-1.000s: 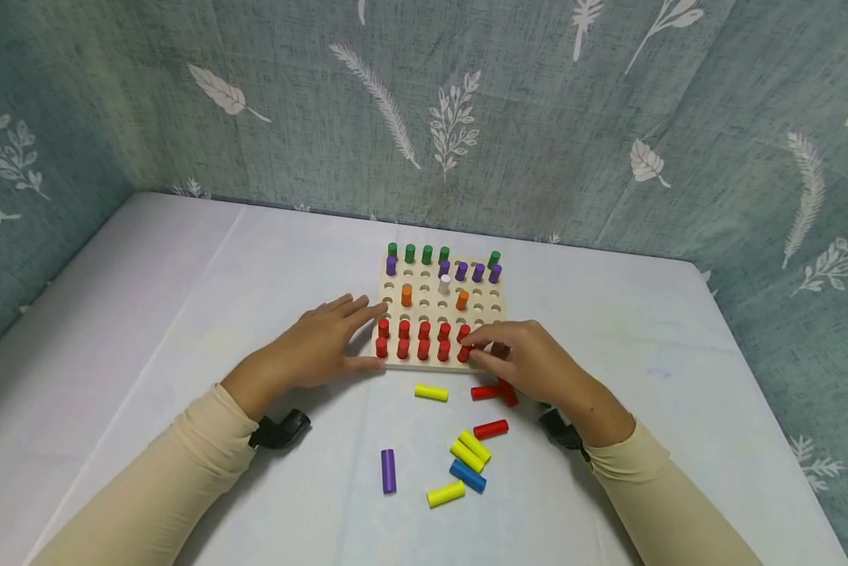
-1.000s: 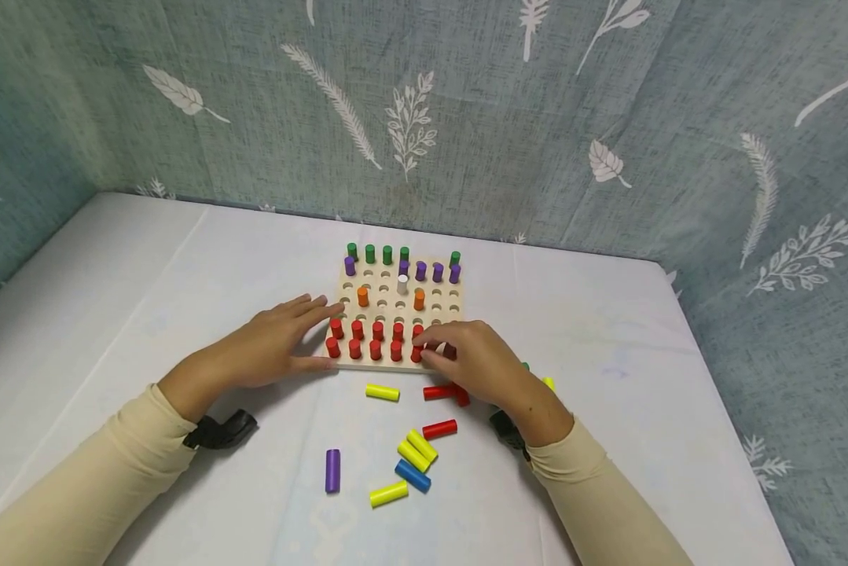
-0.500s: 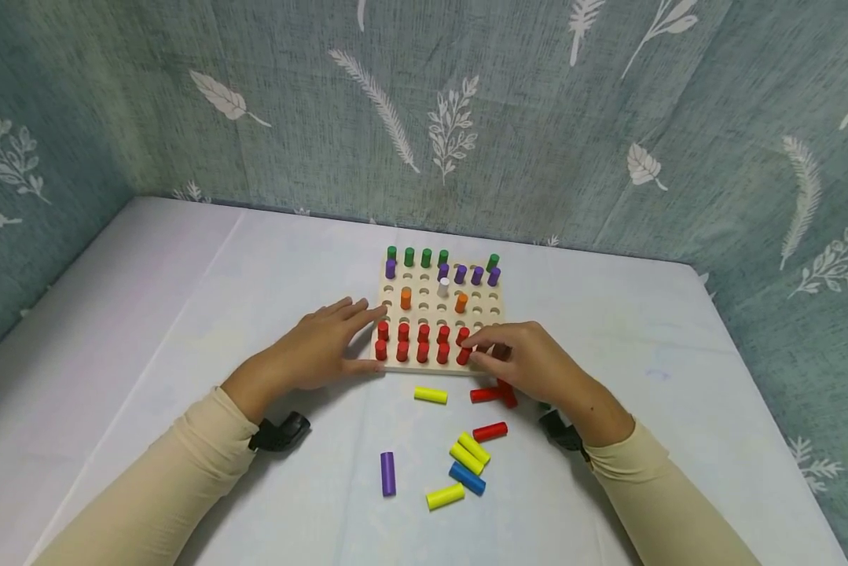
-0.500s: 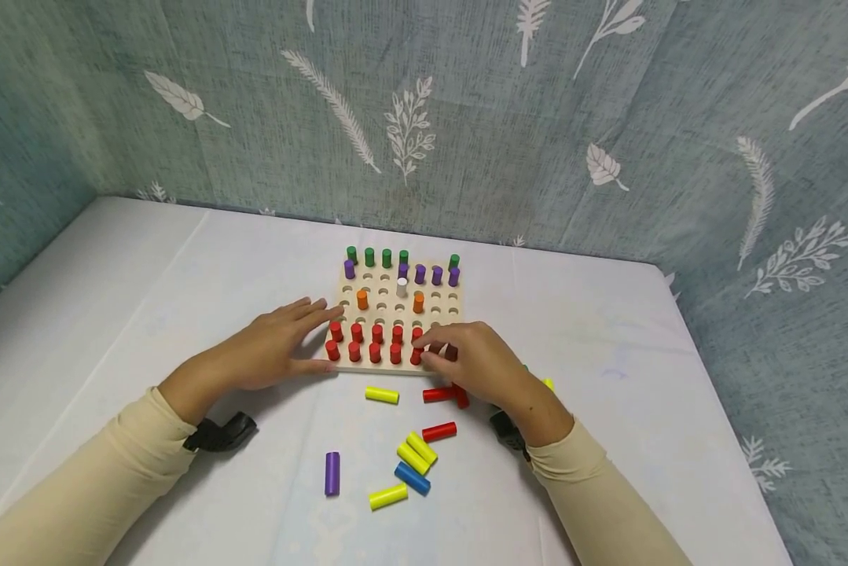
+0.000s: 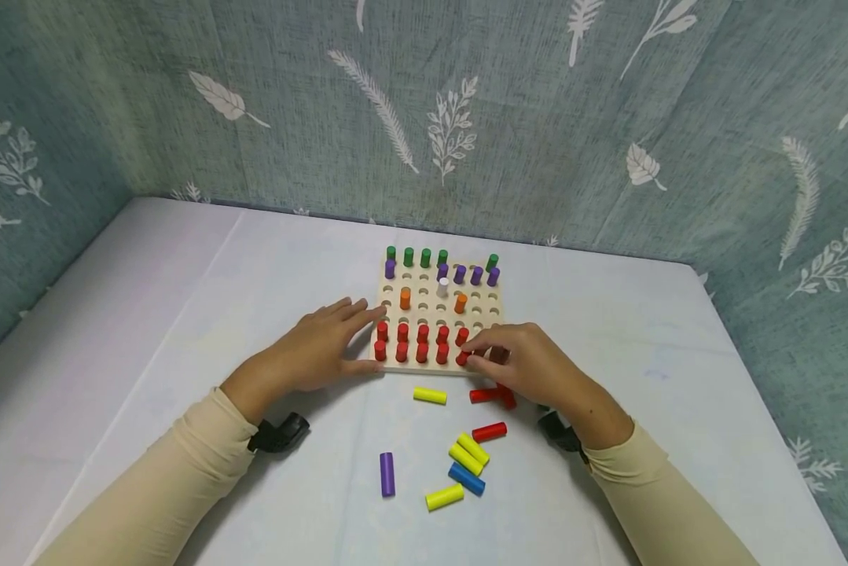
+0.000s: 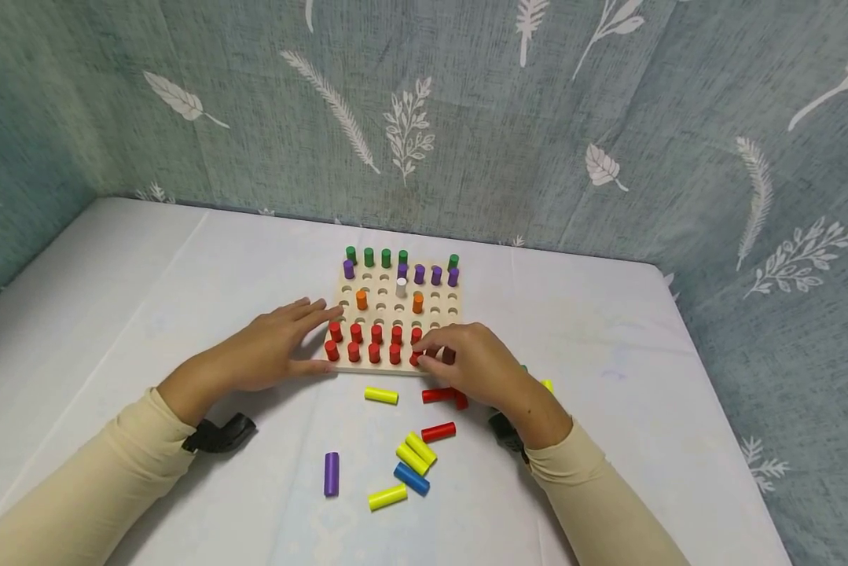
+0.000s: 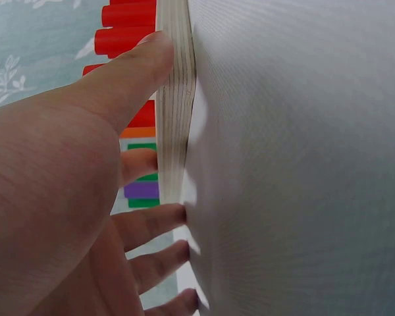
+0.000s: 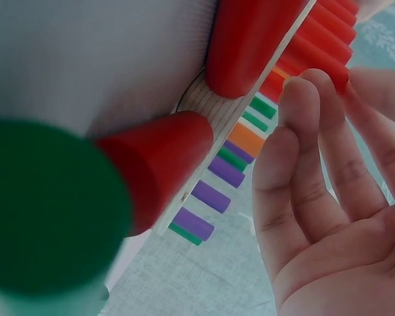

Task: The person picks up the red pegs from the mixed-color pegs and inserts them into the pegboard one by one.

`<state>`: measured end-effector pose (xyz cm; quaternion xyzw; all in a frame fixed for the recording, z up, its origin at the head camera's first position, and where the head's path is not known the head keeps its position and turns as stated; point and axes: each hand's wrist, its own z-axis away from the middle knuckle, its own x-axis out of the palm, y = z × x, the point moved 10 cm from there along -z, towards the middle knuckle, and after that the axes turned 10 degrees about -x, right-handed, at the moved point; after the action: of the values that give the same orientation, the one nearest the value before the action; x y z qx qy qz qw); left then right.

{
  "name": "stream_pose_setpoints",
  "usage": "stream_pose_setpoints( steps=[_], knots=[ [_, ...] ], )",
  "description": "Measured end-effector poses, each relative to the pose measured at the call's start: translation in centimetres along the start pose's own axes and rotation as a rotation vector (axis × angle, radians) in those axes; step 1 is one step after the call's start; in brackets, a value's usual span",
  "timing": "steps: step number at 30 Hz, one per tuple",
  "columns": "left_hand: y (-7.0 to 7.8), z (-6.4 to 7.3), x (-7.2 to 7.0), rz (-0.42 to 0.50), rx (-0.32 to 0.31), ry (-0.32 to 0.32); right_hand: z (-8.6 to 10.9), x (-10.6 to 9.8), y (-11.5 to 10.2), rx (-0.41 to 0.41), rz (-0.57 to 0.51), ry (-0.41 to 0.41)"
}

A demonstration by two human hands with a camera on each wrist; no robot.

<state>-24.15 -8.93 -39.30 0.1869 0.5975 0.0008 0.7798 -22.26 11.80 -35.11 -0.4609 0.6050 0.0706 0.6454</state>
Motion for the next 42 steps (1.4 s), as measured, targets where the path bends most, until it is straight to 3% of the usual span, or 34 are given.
stream_pose_setpoints(
  steps=[19,24,34,42],
  knots=[
    [0.0,0.2,0.2,0.013,0.013,-0.008,0.2,0.3,0.5,0.036,-0.015,-0.017],
    [0.1,0.3,0.2,0.01,0.015,-0.005,0.3,-0.1,0.9,0.042,0.033,-0.003],
    [0.2,0.1,0.1,0.006,0.022,-0.001,1.0,-1.4,3.1,0.136,0.041,0.004],
    [0.2,0.1,-0.1,0.005,0.01,-0.004,1.6,-1.3,5.5,0.261,-0.008,-0.136]
  ],
)
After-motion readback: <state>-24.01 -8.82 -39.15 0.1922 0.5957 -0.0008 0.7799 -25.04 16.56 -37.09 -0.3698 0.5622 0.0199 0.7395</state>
